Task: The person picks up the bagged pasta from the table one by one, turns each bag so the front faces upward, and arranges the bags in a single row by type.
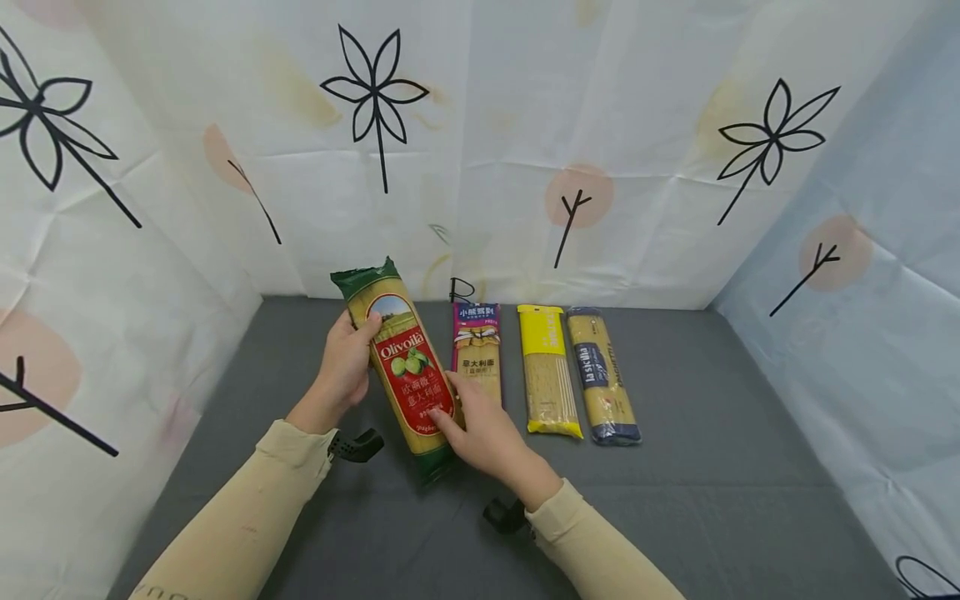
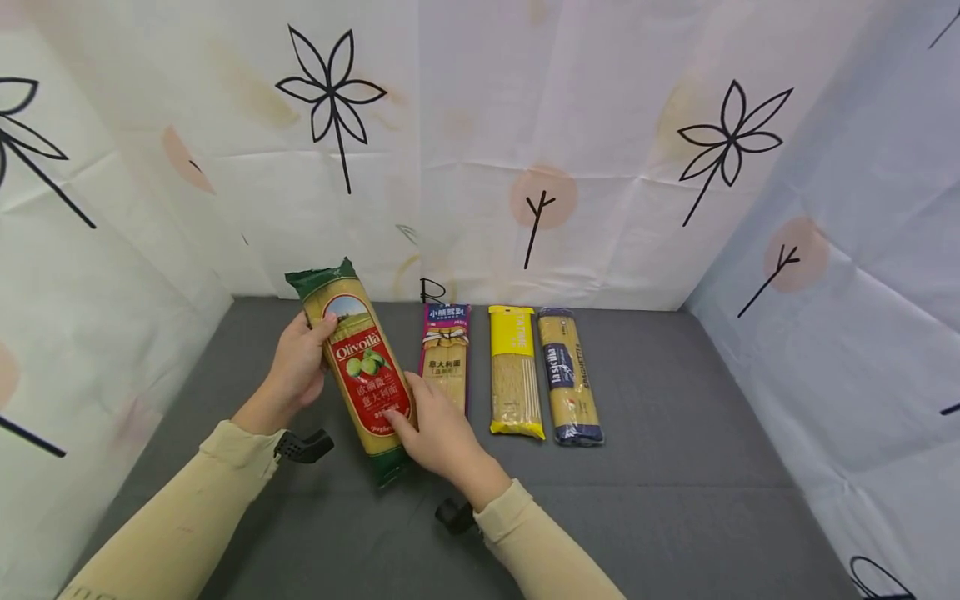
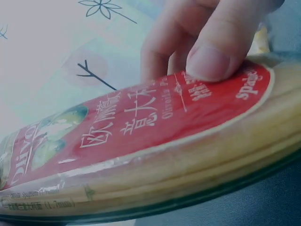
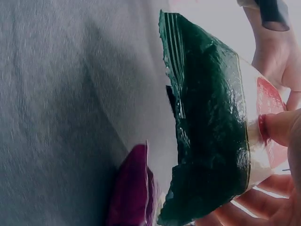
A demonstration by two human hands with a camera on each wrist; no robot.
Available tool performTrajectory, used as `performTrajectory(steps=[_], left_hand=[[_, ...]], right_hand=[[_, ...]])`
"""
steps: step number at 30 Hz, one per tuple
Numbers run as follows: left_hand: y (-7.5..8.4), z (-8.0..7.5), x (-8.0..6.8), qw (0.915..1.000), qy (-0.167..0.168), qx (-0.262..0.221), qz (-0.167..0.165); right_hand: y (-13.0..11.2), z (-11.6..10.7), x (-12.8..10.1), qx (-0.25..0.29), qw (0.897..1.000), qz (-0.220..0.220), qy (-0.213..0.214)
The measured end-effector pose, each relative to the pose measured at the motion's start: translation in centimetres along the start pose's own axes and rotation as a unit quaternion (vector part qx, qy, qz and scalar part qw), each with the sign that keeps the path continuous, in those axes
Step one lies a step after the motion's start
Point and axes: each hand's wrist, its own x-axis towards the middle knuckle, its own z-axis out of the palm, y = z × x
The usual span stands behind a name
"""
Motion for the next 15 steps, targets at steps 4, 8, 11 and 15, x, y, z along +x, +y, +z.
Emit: performTrajectory(steps=[4, 8, 11, 15], left_hand=[[-0.1, -0.1, 0.0, 1.0, -0.008, 0.001, 0.001], [-0.3, -0.2, -0.1, 0.9999, -0.013, 0.006, -0.002], [-0.6, -0.3, -0.1, 0.9998, -0.016, 0.009, -0.003], [-0.7, -0.3, 0.0, 0.9996, -0.008, 0.027, -0.001]], right_hand=[[-0.2, 0.4, -0.2, 0.108, 0.994, 0.012, -0.025], [-0.3, 0.9, -0.2, 0.174, 0.984, 0.019, -0.044], [-0.5, 1.1, -0.3, 0.192, 0.98, 0.026, -0.05], [-0.6, 1.2, -0.3, 0.212, 0.975, 0.043, -0.048]])
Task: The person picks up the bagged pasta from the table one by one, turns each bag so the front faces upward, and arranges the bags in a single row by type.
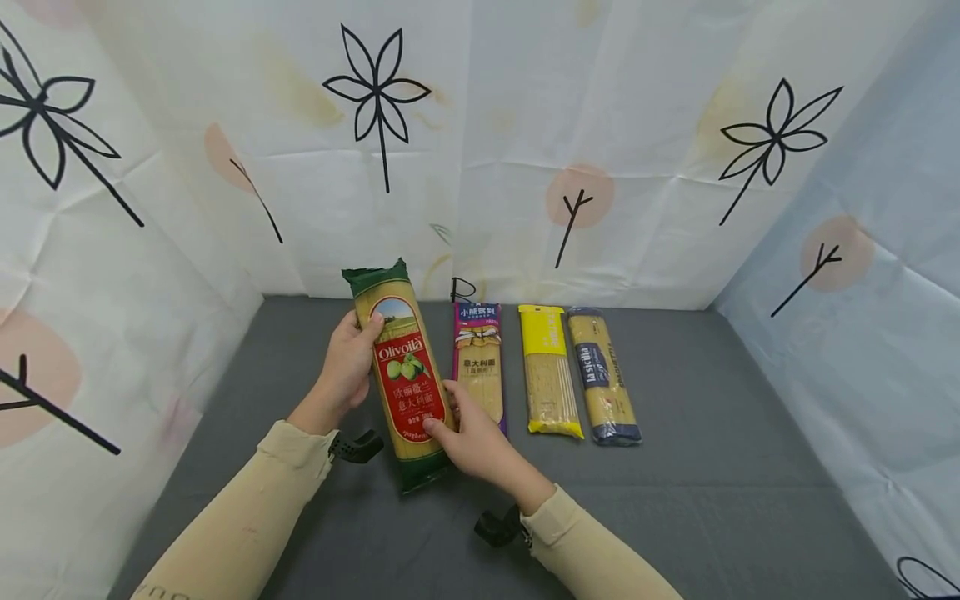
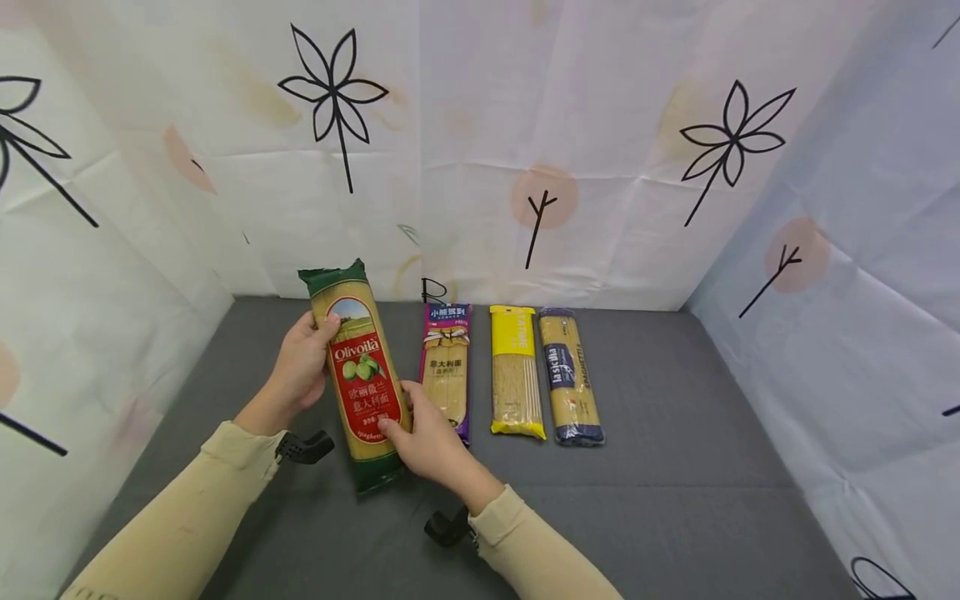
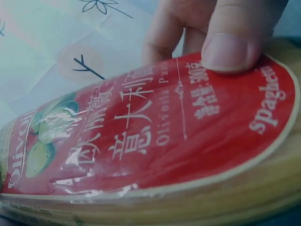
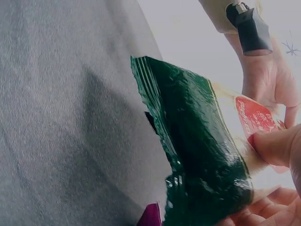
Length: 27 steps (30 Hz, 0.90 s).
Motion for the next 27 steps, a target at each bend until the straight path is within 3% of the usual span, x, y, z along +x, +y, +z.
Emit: performTrajectory(steps=[10, 17, 20, 27], left_hand=[[-0.2, 0.0, 0.2, 0.994, -0.022, 0.104, 0.026], [-1.8, -0.2, 0.0, 0.989, -0.042, 0.141, -0.019], [-2.7, -0.4, 0.0, 0.9816, -0.062, 0.175, -0.043], [-4.4, -1.4, -0.1, 0.9521, -0.124, 0.259, -0.104]], right_hand=[[0.3, 0.7, 0.4, 0.039, 0.996, 0.022, 0.079], [0.4, 1.5, 1.1, 0.062, 0.992, 0.019, 0.109], [0.4, 1.8, 1.5, 0.08, 0.991, 0.02, 0.109], [0.3, 2.9, 2.5, 0.119, 0.987, 0.061, 0.092]])
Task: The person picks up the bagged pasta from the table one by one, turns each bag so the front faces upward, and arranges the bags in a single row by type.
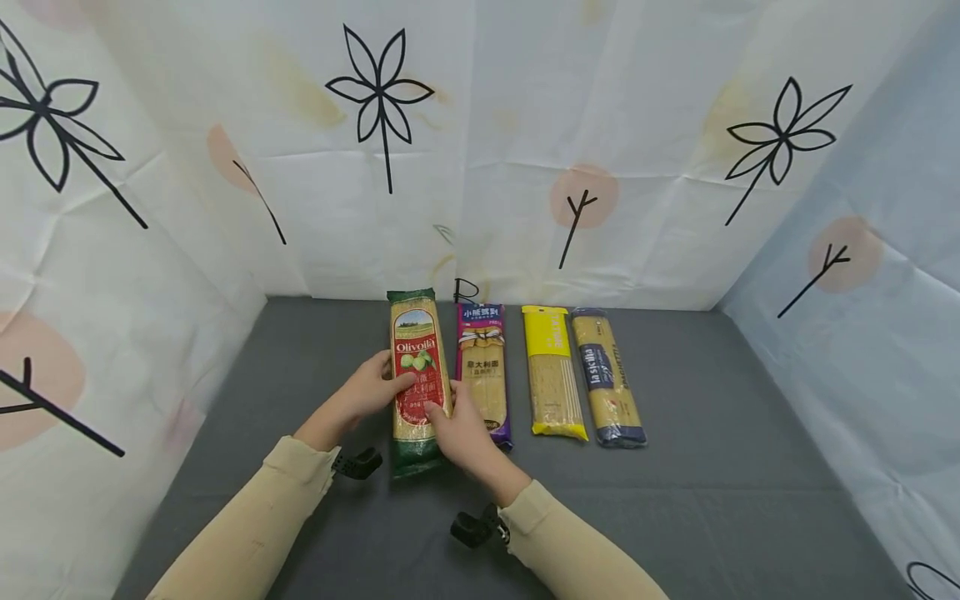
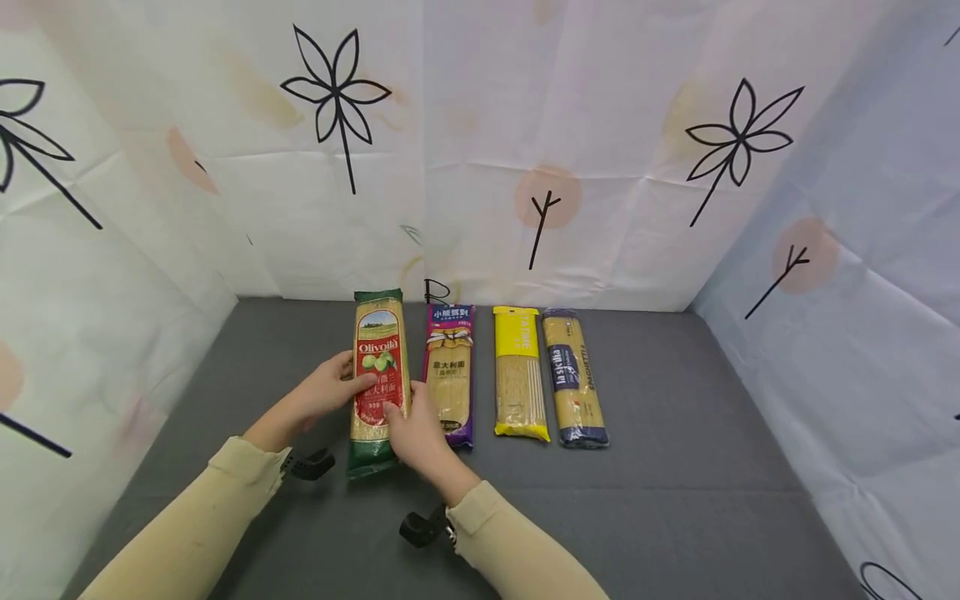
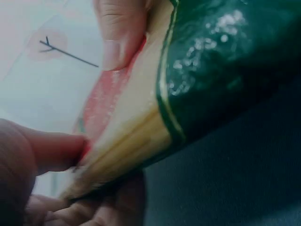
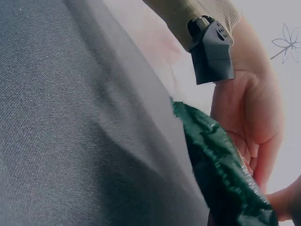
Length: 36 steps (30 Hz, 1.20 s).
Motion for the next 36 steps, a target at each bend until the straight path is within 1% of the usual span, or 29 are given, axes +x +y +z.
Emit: performTrajectory(steps=[2, 5, 8, 11, 15, 18, 22, 25, 27, 29, 32, 36], left_hand=[[-0.4, -0.1, 0.1, 0.9998, -0.009, 0.012, -0.012], [-1.0, -0.3, 0.3, 0.9995, -0.016, 0.014, -0.022], [-1.6, -0.5, 0.7, 0.9996, -0.012, 0.001, -0.026], [-2.1, -0.7, 1.1, 0.9998, -0.002, -0.003, -0.02], [-2.6, -0.9, 1.5, 0.9996, 0.022, 0.012, -0.012], [-2.7, -0.7, 1.4, 0.9993, 0.027, 0.022, -0.013], [-2.8, -0.4, 1.0, 0.9974, 0.017, 0.069, -0.012], [-2.9, -0.4, 0.7, 0.9939, 0.014, 0.109, -0.005], [-3.1, -0.5, 0.5, 0.9925, 0.014, 0.122, -0.005], [-3.4, -0.6, 0.4, 0.992, 0.014, 0.125, -0.006], [-3.8, -0.8, 0.3, 0.9923, -0.002, 0.124, 0.0], [-4.0, -0.9, 0.4, 0.9928, -0.041, 0.11, 0.022]], right_hand=[[0.2, 0.3, 0.2, 0.003, 1.0, 0.014, 0.002], [0.4, 0.7, 0.6, -0.003, 1.0, 0.029, 0.001], [0.4, 1.0, 0.9, -0.016, 0.999, 0.036, -0.002], [0.3, 1.2, 1.3, -0.04, 0.998, 0.04, -0.008], [0.4, 1.2, 1.6, -0.079, 0.996, 0.035, -0.031], [0.7, 1.2, 1.9, -0.106, 0.993, 0.011, -0.052], [1.1, 1.4, 2.1, -0.161, 0.985, -0.022, -0.059], [1.0, 1.5, 2.1, -0.198, 0.979, -0.025, -0.052], [0.8, 1.5, 2.0, -0.214, 0.975, -0.018, -0.049], [0.7, 1.5, 2.0, -0.222, 0.974, -0.014, -0.054], [0.6, 1.5, 2.0, -0.238, 0.969, -0.007, -0.063], [0.4, 1.3, 2.0, -0.255, 0.965, -0.003, -0.068]])
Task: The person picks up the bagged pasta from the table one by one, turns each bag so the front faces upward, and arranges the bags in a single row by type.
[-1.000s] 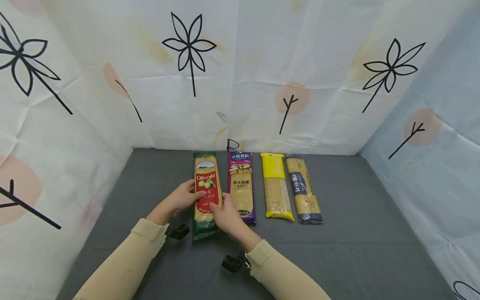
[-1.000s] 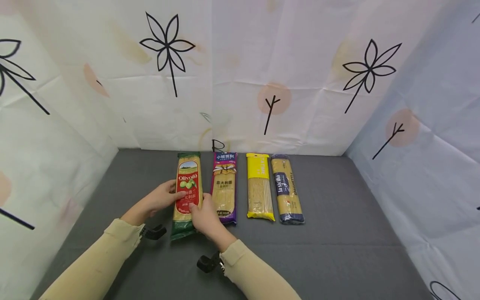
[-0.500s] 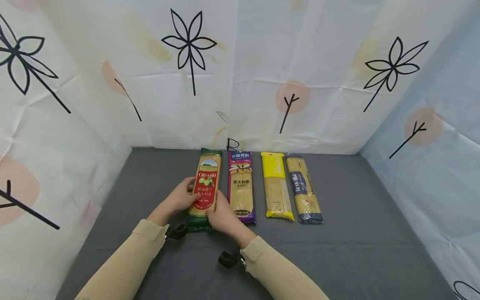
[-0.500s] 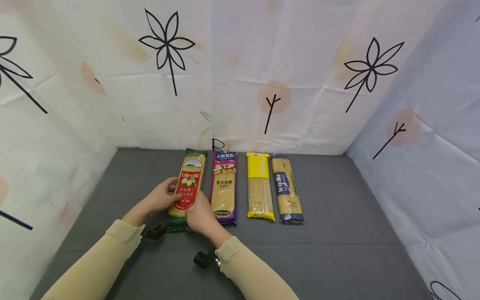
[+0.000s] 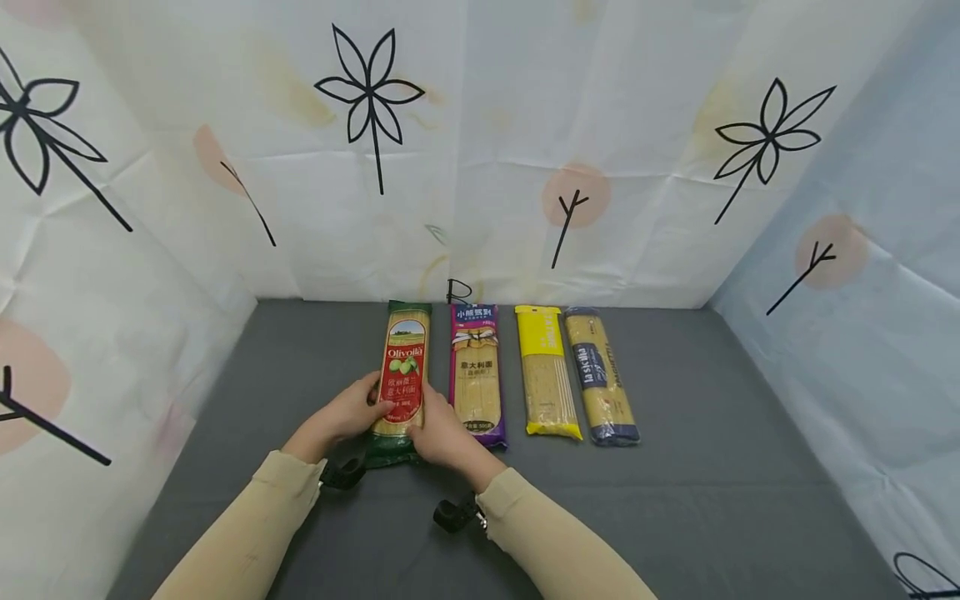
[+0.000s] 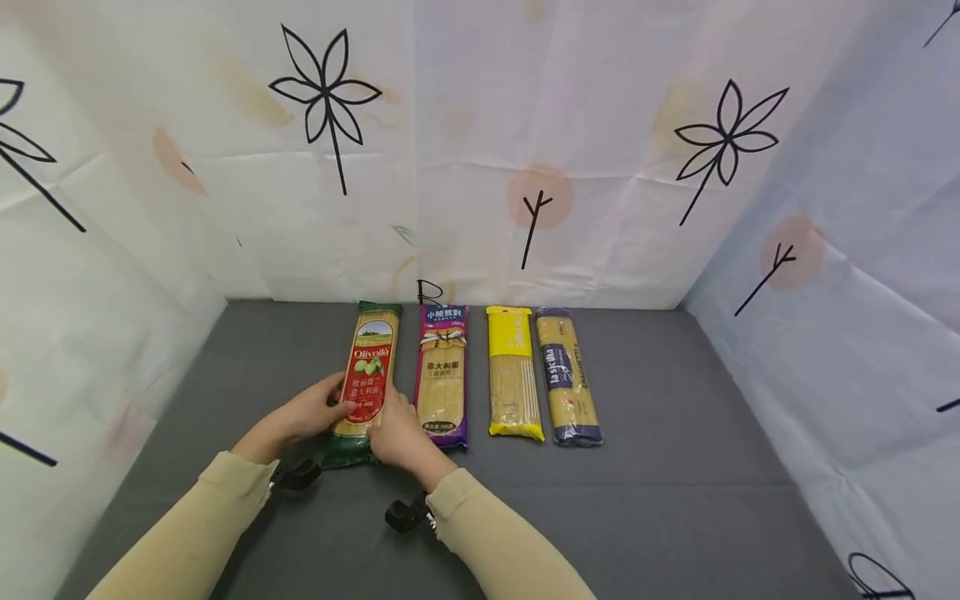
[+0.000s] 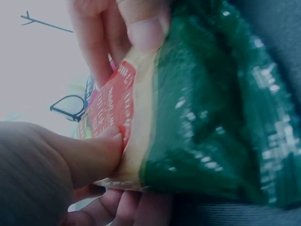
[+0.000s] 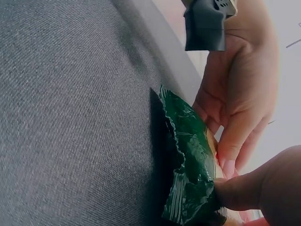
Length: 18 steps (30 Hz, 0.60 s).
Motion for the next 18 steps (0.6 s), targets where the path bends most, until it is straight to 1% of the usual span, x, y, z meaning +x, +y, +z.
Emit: performTrajectory(steps=[3, 6, 9, 12, 18], left_hand=[[0.1, -0.4, -0.1, 0.9996, -0.025, -0.01, 0.001], [0.7, -0.8, -0.2, 0.9992, -0.038, -0.007, 0.003], [1.1, -1.0, -0.1, 0.9993, -0.038, -0.004, 0.006], [0.9, -0.9, 0.1, 0.9991, -0.041, -0.001, 0.009], [0.4, -0.5, 0.4, 0.999, -0.045, 0.003, -0.002]], right_hand=[[-0.2, -0.1, 0.0, -0.003, 1.0, -0.003, -0.004], [-0.3, -0.3, 0.1, -0.004, 1.0, -0.012, -0.004], [-0.2, -0.5, 0.2, -0.008, 1.0, -0.016, -0.005], [-0.2, -0.5, 0.1, -0.009, 1.0, -0.012, -0.007], [0.1, -0.6, -0.2, 0.006, 1.0, -0.005, -0.015]])
